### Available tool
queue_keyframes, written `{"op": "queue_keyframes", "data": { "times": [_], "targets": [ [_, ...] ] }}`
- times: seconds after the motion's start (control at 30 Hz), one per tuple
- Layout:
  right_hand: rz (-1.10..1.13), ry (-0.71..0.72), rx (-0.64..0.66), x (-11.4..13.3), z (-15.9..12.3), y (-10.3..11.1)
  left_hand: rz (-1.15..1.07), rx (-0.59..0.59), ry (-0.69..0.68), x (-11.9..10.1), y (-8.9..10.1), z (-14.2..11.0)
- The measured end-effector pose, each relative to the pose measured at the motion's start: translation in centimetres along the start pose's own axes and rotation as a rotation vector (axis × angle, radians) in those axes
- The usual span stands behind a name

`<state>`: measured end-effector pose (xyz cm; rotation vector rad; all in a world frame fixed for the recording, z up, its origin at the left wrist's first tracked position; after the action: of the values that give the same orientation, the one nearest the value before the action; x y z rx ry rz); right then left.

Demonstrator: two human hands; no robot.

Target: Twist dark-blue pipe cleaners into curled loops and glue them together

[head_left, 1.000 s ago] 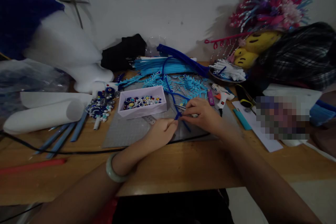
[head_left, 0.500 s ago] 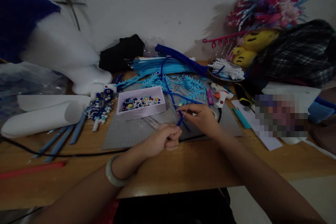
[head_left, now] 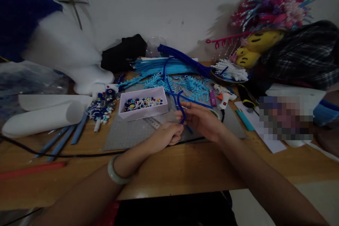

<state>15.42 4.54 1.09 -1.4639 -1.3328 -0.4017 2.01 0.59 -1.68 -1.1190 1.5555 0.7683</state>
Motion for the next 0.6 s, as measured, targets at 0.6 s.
{"op": "queue_keyframes", "data": {
  "times": [0.6],
  "targets": [
    [-0.427, -0.01, 0.286, 1.1, 1.0, 1.8, 0.026, 0.007, -0.019, -0.2, 0.1, -0.1]
  ]
}}
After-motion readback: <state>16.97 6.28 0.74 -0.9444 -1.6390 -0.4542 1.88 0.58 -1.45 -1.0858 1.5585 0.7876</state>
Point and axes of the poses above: each hand's wrist, its own z-axis towards the middle knuckle, its own y-axis out of the back of the hand, x = y × z, the point moved 1 cm from there along z, towards the middle knuckle, and after that the axes turned 7 degrees about -x, right-handed, at the moved point
